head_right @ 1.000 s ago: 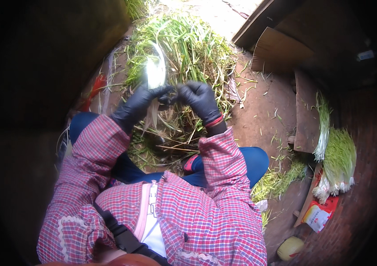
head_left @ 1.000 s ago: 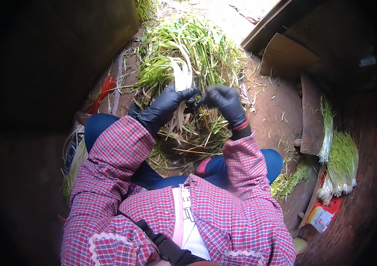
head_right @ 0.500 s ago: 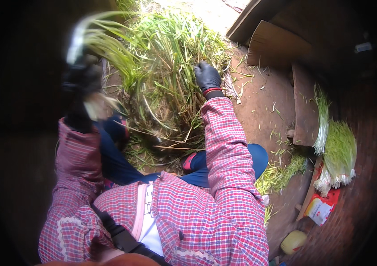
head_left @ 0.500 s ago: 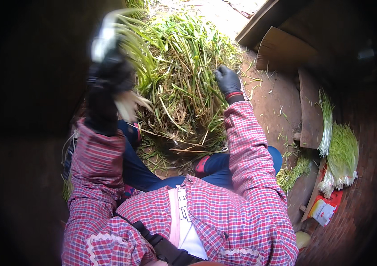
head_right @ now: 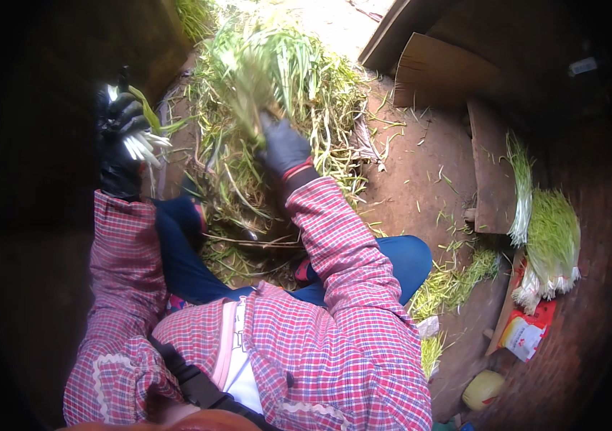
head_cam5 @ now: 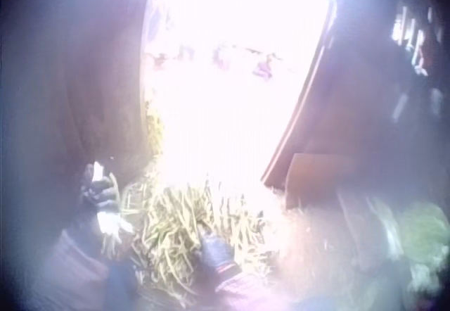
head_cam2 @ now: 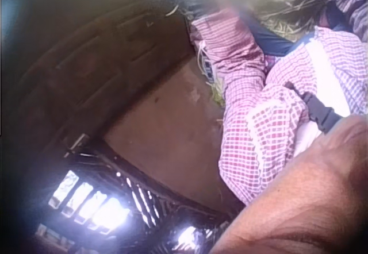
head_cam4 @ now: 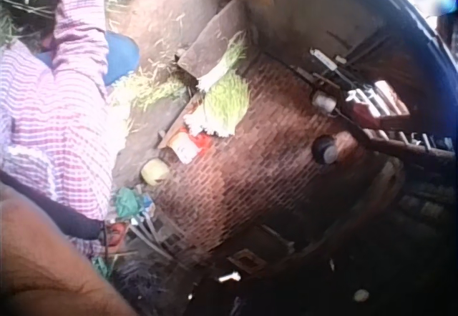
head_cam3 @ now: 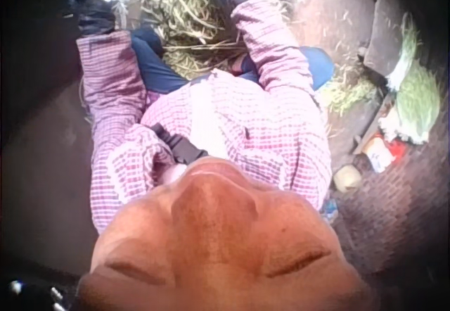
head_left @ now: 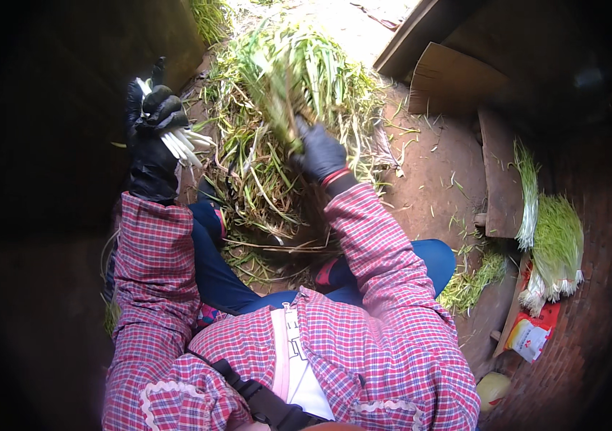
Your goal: The person sits cross-legged and trims the root ends and outer layers of green onions by hand, separating the cleaned stalks into a bundle. The person repeatedly picks up stalks, snaps off the ends, and sets the trimmed pieces aside.
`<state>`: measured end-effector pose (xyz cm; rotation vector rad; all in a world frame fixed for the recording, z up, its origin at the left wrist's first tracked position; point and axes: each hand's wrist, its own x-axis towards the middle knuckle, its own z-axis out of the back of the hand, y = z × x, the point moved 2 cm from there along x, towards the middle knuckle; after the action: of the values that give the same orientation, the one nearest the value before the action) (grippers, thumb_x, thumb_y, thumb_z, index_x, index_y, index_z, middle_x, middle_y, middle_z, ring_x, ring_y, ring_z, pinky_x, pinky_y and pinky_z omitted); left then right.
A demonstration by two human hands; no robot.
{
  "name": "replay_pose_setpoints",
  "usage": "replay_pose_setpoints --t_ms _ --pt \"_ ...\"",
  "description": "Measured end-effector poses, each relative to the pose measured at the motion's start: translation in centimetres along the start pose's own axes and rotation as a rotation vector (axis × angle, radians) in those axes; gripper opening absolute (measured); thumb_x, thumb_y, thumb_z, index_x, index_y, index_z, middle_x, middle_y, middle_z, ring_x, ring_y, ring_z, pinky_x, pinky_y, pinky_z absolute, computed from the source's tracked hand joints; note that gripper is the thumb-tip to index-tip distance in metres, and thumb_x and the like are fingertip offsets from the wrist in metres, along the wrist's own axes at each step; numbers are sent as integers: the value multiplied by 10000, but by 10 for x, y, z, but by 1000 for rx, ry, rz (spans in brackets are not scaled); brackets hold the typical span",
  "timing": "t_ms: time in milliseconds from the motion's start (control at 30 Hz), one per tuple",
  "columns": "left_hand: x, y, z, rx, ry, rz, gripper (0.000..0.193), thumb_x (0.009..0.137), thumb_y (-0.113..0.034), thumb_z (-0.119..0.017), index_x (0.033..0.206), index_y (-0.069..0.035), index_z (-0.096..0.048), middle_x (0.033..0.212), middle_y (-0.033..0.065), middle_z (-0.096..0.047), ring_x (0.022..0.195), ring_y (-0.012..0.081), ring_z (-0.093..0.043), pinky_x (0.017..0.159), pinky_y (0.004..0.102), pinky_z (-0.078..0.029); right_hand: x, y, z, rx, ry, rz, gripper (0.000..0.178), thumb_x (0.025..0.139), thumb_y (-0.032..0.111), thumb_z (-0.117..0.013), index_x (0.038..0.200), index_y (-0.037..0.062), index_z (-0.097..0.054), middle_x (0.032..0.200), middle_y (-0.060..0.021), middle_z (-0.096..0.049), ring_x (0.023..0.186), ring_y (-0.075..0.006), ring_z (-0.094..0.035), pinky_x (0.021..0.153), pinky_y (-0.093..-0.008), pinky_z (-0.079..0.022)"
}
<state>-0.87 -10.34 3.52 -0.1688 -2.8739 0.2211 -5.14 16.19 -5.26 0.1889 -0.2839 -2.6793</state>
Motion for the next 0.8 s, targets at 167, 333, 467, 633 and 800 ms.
replay_pose_setpoints --t_ms 167,333,467,633,800 --pt "-1 16 -5 -13 -22 9 266 912 -304 -495 796 -73 -435 633 -13 -433 524 91 -432 480 234 -389 -9 -40 -11 416 166 184 394 770 402 -655 1090 174 -621 915 -114 -663 836 -212 -638 770 -342 -504" --pt "2 44 0 -16 -70 121 543 943 -347 -420 1353 -19 -280 611 -49 -388 520 64 -378 455 205 -344 43 -110 -28 665 -374 -204 241 790 239 -627 948 57 -640 872 -131 -664 773 -234 -648 718 -327 -504" --pt "0 59 0 177 -193 128 492 951 -288 -408 1356 -27 -305 586 -67 -341 507 43 -344 437 189 -314 48 -96 -44 500 115 -366 346 743 292 -671 961 25 -639 894 -163 -655 840 -271 -629 797 -339 -470" --pt "-3 63 -6 246 -165 143 476 953 -254 -405 1349 -20 -283 580 -49 -373 496 59 -359 442 197 -324 3 -97 34 1309 -448 163 204 870 158 -597 994 1 -633 816 -61 -663 716 -87 -604 643 -208 -478" --pt "-3 72 1 292 -221 140 474 955 -260 -402 1343 -7 -302 595 -54 -357 506 43 -341 444 183 -313 -30 -52 38 1574 -113 -158 297 861 126 -601 1128 5 -557 803 -35 -636 607 -56 -525 542 -192 -428"
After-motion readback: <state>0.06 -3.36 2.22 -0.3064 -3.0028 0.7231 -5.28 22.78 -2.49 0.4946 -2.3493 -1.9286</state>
